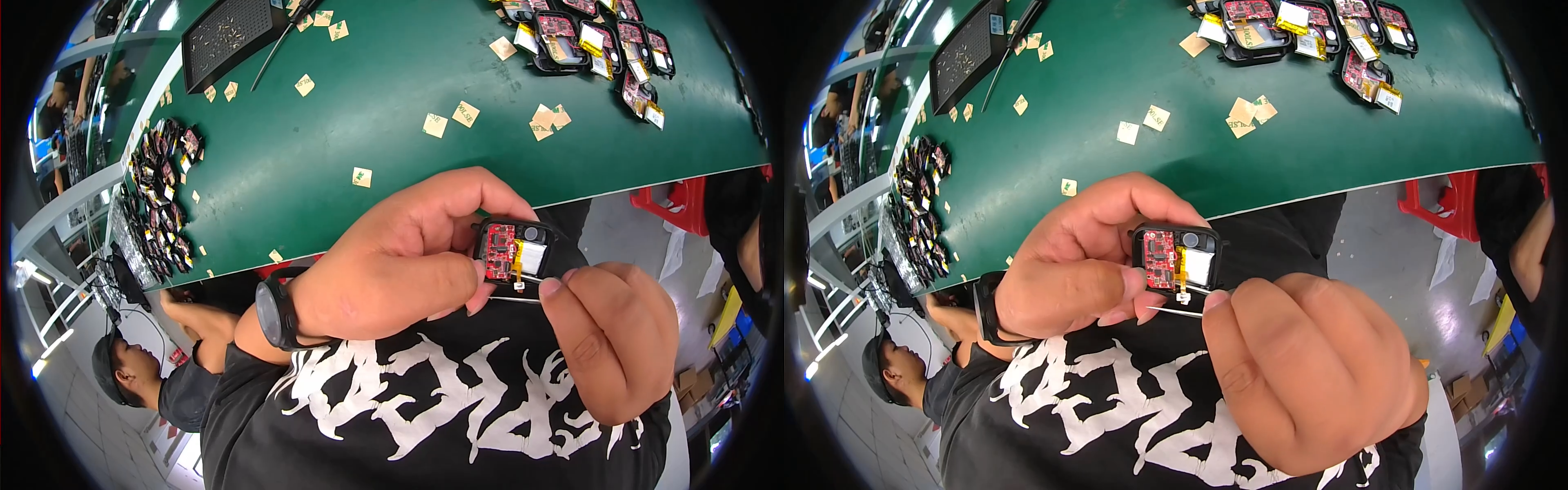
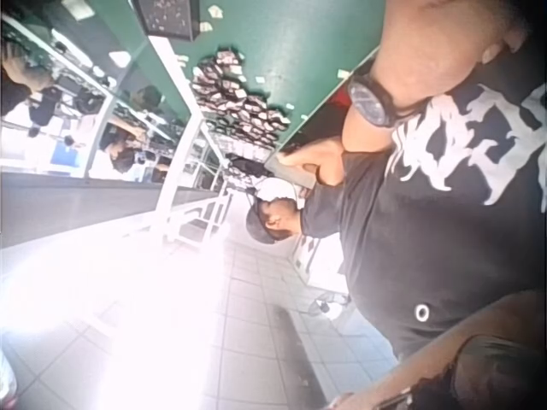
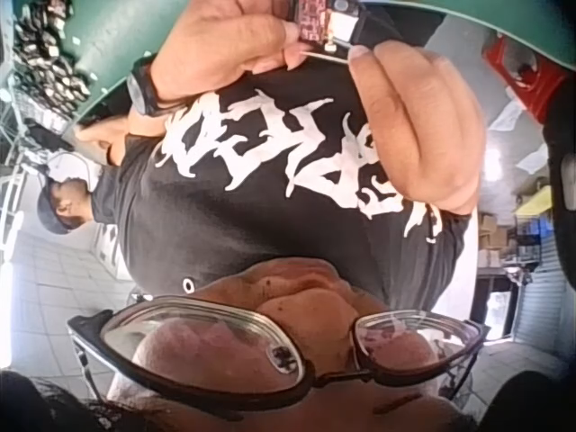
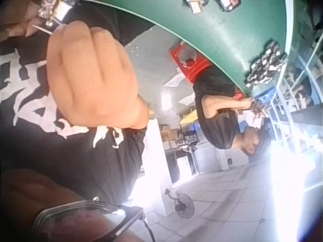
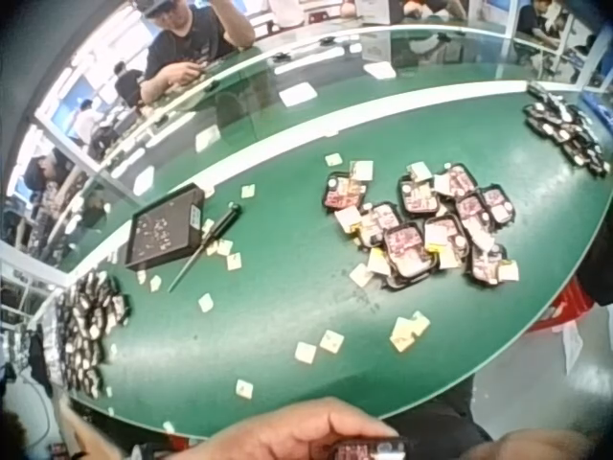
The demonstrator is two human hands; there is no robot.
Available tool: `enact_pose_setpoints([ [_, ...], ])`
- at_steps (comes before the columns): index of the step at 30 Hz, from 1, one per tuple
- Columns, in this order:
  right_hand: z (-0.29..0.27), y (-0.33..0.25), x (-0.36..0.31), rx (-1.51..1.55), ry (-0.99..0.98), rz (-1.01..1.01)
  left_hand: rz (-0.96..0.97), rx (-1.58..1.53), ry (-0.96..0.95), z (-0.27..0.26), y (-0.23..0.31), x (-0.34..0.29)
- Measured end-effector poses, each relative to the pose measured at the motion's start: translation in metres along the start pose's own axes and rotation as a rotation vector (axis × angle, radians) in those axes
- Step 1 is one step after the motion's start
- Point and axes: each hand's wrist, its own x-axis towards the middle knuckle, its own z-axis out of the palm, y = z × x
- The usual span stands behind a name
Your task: Assembling small electronic components, specifically placing batteries and applying adhesive stickers to smartwatch-like devices on a production line.
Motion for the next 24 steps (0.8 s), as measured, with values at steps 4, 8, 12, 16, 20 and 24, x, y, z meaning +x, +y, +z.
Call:
enact_pose_setpoints([
  [4, 0.001, 0.002, 0.002, 0.039, 0.027, 0.007, -0.007, 0.016, 0.030, 0.002, 0.000, 0.000],
  [8, -0.001, 0.006, 0.004, 0.104, 0.005, -0.015, 0.010, 0.083, -0.004, 0.000, 0.001, -0.001],
  [12, -0.003, 0.005, 0.005, 0.116, -0.023, 0.002, 0.047, 0.079, 0.008, 0.001, -0.001, -0.001],
  [16, -0.002, 0.003, 0.004, 0.083, -0.022, -0.034, 0.058, 0.089, -0.006, -0.001, -0.004, -0.001],
  [20, -0.008, -0.008, 0.007, -0.016, -0.053, 0.053, 0.066, 0.081, -0.010, 0.001, -0.004, 0.002],
  [24, -0.007, -0.009, 0.007, -0.029, -0.052, 0.039, 0.016, 0.091, -0.007, -0.001, 0.001, -0.001],
])
